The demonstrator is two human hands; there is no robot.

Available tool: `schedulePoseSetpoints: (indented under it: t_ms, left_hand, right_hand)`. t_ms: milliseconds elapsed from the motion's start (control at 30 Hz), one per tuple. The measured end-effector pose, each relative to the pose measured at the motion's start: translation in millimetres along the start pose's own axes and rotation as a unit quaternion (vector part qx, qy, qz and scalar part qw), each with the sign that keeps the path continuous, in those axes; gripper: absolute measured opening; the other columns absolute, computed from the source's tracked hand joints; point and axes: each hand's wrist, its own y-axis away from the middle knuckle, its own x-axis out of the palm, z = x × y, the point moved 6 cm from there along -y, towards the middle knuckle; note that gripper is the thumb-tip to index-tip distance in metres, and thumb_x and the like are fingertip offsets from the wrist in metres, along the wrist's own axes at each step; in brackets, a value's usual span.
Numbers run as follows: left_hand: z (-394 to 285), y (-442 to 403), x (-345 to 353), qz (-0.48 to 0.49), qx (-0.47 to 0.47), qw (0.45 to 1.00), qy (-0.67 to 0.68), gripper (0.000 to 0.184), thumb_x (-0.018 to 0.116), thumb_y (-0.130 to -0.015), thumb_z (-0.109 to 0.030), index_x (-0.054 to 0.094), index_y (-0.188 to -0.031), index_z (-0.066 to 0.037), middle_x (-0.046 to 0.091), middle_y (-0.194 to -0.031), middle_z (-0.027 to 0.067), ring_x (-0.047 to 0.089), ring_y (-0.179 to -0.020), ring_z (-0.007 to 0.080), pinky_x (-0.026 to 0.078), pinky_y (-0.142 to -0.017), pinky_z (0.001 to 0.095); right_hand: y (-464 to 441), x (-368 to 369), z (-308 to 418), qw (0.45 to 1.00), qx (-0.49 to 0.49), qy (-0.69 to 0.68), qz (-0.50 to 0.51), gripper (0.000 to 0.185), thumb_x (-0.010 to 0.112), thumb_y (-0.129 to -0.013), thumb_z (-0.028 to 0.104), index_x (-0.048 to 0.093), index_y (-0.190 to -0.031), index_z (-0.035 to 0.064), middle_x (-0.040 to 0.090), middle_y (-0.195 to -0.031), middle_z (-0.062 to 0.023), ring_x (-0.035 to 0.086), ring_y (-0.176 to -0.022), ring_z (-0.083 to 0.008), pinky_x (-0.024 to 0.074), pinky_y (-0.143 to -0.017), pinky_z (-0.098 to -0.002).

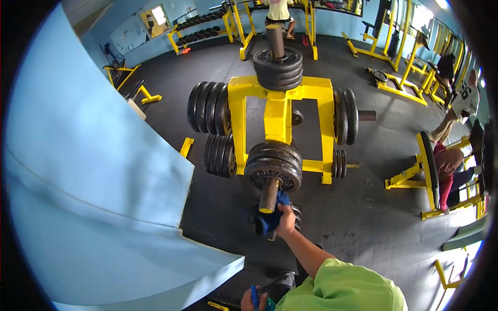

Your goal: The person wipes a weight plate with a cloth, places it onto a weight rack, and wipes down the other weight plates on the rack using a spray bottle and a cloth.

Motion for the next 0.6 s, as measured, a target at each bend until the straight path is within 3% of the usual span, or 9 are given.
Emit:
schedulePoseSetpoints:
  t_ms: [100,167,233,267,333,400,467,567,600]
  left_hand:
    - [-8,-39,-28,0.042,0.081,0.987,-0.133,0.058,0.071,-0.086,-0.023,0.048,-0.134,0.001,0.063,-0.113,0.0184,0.063,-0.093,0.0339,0.051,-0.088,0.0402]
    - [-4,-62,-43,0.040,-0.005,0.997,-0.068,0.053,0.074,-0.082,-0.023,0.052,-0.124,0.001,0.064,-0.100,0.0134,0.061,-0.081,0.0227,0.050,-0.077,0.0342]
    - [-4,-85,-54,0.007,-0.128,0.992,0.005,0.046,0.078,-0.078,-0.025,0.058,-0.111,0.000,0.065,-0.081,0.0075,0.062,-0.069,0.0117,0.050,-0.065,0.0273]
    - [2,-92,-55,-0.020,-0.138,0.990,0.037,0.043,0.076,-0.079,-0.022,0.057,-0.112,0.000,0.065,-0.081,0.0070,0.062,-0.070,0.0116,0.050,-0.064,0.0271]
    - [12,-99,-55,-0.034,-0.198,0.976,0.082,0.043,0.075,-0.081,-0.020,0.055,-0.113,0.001,0.062,-0.086,0.0085,0.062,-0.069,0.0143,0.050,-0.065,0.0286]
    - [2,-111,-53,-0.059,-0.186,0.977,0.087,0.041,0.074,-0.081,-0.018,0.055,-0.113,0.001,0.062,-0.084,0.0075,0.061,-0.068,0.0131,0.050,-0.064,0.0279]
    - [-11,-116,-49,-0.092,-0.200,0.965,0.142,0.040,0.074,-0.081,-0.016,0.056,-0.113,0.000,0.063,-0.082,0.0066,0.061,-0.069,0.0118,0.050,-0.065,0.0270]
    - [-27,-124,-33,-0.092,-0.224,0.957,0.156,0.040,0.075,-0.079,-0.015,0.056,-0.112,-0.001,0.063,-0.081,0.0063,0.061,-0.070,0.0107,0.051,-0.065,0.0270]
    - [-29,-124,-30,-0.074,-0.212,0.966,0.131,0.041,0.075,-0.079,-0.015,0.056,-0.113,-0.001,0.063,-0.082,0.0062,0.061,-0.070,0.0110,0.052,-0.065,0.0275]
  right_hand:
    - [-14,31,56,0.971,-0.198,0.136,-0.017,0.027,0.056,-0.083,0.018,0.060,-0.106,0.0051,0.059,-0.099,-0.0129,0.058,-0.092,-0.0328,0.0445,-0.088,-0.0417]
    - [33,80,95,0.779,-0.433,0.453,-0.006,0.023,0.059,-0.082,0.014,0.060,-0.101,0.0024,0.056,-0.102,-0.0182,0.055,-0.093,-0.0379,0.0427,-0.087,-0.0396]
    - [65,124,118,0.580,-0.616,0.527,0.080,0.033,0.065,-0.071,0.011,0.061,-0.104,0.0059,0.053,-0.118,-0.0217,0.052,-0.105,-0.0410,0.0386,-0.091,-0.0482]
    - [81,150,130,0.465,-0.674,0.563,0.112,0.039,0.068,-0.067,0.011,0.061,-0.105,0.0081,0.052,-0.124,-0.0222,0.051,-0.110,-0.0408,0.0370,-0.092,-0.0521]
    - [54,172,135,0.386,-0.632,0.660,0.123,0.048,0.070,-0.061,0.013,0.061,-0.108,0.0121,0.047,-0.131,-0.0244,0.049,-0.118,-0.0391,0.0352,-0.093,-0.0576]
    - [28,154,139,0.368,-0.642,0.660,0.131,0.051,0.071,-0.060,0.016,0.060,-0.110,0.0141,0.047,-0.131,-0.0254,0.047,-0.120,-0.0392,0.0342,-0.095,-0.0578]
    - [20,104,135,0.442,-0.675,0.560,0.185,0.053,0.069,-0.067,0.020,0.057,-0.118,0.0108,0.047,-0.133,-0.0237,0.043,-0.124,-0.0413,0.0323,-0.100,-0.0559]
    - [-16,48,142,0.736,-0.483,0.461,0.112,0.053,0.052,-0.092,0.033,0.045,-0.132,-0.0015,0.045,-0.133,-0.0252,0.039,-0.127,-0.0467,0.0294,-0.107,-0.0484]
    - [-11,56,152,0.749,-0.442,0.478,0.126,0.050,0.048,-0.095,0.034,0.047,-0.132,0.0001,0.045,-0.134,-0.0256,0.040,-0.125,-0.0456,0.0286,-0.107,-0.0489]
